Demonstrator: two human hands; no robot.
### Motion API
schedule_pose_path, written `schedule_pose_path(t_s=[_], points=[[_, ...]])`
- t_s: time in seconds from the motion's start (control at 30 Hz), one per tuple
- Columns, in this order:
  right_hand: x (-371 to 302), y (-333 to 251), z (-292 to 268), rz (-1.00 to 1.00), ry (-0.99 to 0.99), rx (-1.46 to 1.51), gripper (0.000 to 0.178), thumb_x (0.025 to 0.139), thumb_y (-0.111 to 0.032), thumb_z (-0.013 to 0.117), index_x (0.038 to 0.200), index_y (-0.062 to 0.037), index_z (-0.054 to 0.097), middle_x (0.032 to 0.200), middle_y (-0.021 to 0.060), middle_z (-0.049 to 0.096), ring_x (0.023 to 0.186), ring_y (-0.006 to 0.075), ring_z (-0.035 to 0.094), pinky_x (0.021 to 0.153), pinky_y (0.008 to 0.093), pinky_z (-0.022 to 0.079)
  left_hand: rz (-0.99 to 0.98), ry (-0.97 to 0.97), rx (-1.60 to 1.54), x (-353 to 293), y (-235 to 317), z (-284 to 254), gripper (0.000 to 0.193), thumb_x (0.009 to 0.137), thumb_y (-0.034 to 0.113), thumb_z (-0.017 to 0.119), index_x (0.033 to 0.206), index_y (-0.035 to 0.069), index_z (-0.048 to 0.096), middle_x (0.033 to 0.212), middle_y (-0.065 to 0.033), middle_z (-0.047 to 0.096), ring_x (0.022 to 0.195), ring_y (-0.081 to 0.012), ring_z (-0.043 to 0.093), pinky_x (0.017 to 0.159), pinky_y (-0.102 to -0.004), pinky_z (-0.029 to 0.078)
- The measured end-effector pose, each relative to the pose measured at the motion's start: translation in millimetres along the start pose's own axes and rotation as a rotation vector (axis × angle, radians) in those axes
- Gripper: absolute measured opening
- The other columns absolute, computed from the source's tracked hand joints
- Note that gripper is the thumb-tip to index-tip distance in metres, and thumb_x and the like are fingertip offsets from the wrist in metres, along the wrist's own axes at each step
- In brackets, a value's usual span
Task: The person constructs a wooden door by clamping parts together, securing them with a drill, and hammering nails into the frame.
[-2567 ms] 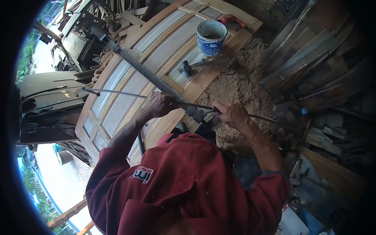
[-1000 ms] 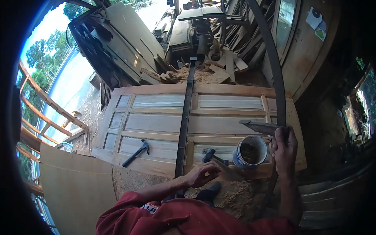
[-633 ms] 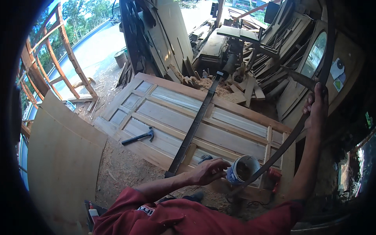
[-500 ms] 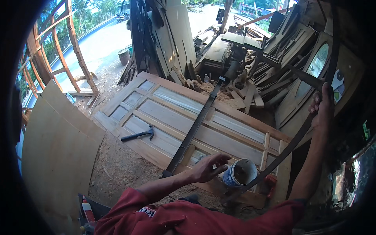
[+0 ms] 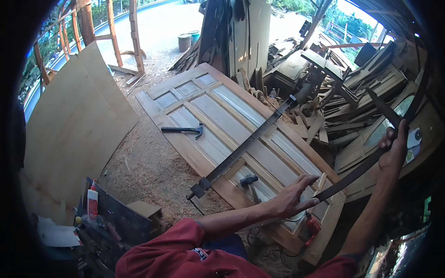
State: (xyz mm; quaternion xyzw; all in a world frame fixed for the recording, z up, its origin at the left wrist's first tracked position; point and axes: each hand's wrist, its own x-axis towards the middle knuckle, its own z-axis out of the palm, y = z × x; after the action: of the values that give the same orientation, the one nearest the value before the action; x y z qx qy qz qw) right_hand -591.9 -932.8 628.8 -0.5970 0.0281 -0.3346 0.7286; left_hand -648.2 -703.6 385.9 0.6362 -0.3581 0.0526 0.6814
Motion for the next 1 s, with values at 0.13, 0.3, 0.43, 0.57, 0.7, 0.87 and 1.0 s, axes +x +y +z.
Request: schedule_pose_path(t_s=[0.13, 0.3, 0.43, 0.57, 0.7, 0.87, 1.0], points=[[-85, 73, 37, 0.177, -0.011, 0.135, 0.038, 0.102, -0.038, 0.059, 0.132, -0.0167, 0.052, 0.070, -0.0035, 0.043, 0.055, 0.0061, 0.038, 0.050, 0.0224, 0.034, -0.147, -0.031, 0.003, 8, -4, 10, 0.073, 0.093, 0.048, 0.066, 0.143, 0.000, 0.041, 0.125, -0.0238, 0.057, 0.111, -0.0360, 0.061, 0.097, -0.0455, 0.048], [-137, 171, 6, 0.461, -0.204, 0.226, 0.044, 0.100, -0.024, 0.062, 0.142, -0.0177, 0.048, 0.074, -0.0001, 0.049, 0.058, 0.0099, 0.045, 0.060, 0.0304, 0.045, -0.570, 0.214, 0.251, -42, -50, 25, 0.051, 0.088, 0.052, 0.070, 0.094, 0.001, 0.068, 0.072, -0.0170, 0.066, 0.065, -0.0303, 0.066, 0.063, -0.0410, 0.051], [-93, 229, -20, 0.478, -0.083, 0.362, 0.031, 0.101, -0.018, 0.059, 0.131, -0.0151, 0.053, 0.071, -0.0016, 0.047, 0.056, 0.0100, 0.044, 0.057, 0.0294, 0.044, -0.592, 0.249, 0.534, -156, -90, 37, 0.052, 0.087, 0.056, 0.070, 0.085, 0.004, 0.069, 0.071, -0.0161, 0.066, 0.064, -0.0312, 0.066, 0.061, -0.0418, 0.050], [-68, 294, -49, 0.769, -0.020, 0.370, 0.015, 0.101, -0.019, 0.058, 0.116, -0.0156, 0.056, 0.067, -0.0029, 0.046, 0.051, 0.0094, 0.042, 0.052, 0.0297, 0.044, -1.007, 0.219, 0.587, -253, -78, 51, 0.048, 0.086, 0.056, 0.070, 0.089, 0.009, 0.072, 0.067, -0.0142, 0.065, 0.065, -0.0322, 0.068, 0.058, -0.0436, 0.051], [-127, 368, -61, 1.045, 0.024, 0.272, 0.006, 0.102, -0.023, 0.057, 0.103, -0.0180, 0.054, 0.063, -0.0021, 0.046, 0.046, 0.0105, 0.040, 0.047, 0.0309, 0.043, -1.092, 0.257, 0.469, -330, -69, 61, 0.043, 0.087, 0.051, 0.070, 0.094, 0.008, 0.075, 0.078, -0.0158, 0.070, 0.076, -0.0328, 0.070, 0.069, -0.0414, 0.053], [-225, 427, -50, 1.336, 0.077, 0.307, 0.015, 0.101, -0.029, 0.059, 0.101, -0.0168, 0.051, 0.066, 0.0022, 0.047, 0.046, 0.0152, 0.043, 0.052, 0.0398, 0.050, -1.489, 0.309, 0.408, -401, -28, 62, 0.040, 0.083, 0.044, 0.075, 0.091, 0.004, 0.074, 0.080, -0.0122, 0.072, 0.074, -0.0196, 0.069, 0.070, -0.0351, 0.052], [-304, 419, -19, 1.464, 0.034, 0.262, 0.020, 0.101, -0.031, 0.060, 0.105, -0.0140, 0.049, 0.071, 0.0051, 0.050, 0.050, 0.0207, 0.048, 0.065, 0.0476, 0.056, -1.388, 0.424, 0.300, -428, -20, 38, 0.046, 0.082, 0.045, 0.077, 0.091, 0.001, 0.070, 0.072, -0.0072, 0.065, 0.069, -0.0142, 0.060, 0.066, -0.0341, 0.048]])
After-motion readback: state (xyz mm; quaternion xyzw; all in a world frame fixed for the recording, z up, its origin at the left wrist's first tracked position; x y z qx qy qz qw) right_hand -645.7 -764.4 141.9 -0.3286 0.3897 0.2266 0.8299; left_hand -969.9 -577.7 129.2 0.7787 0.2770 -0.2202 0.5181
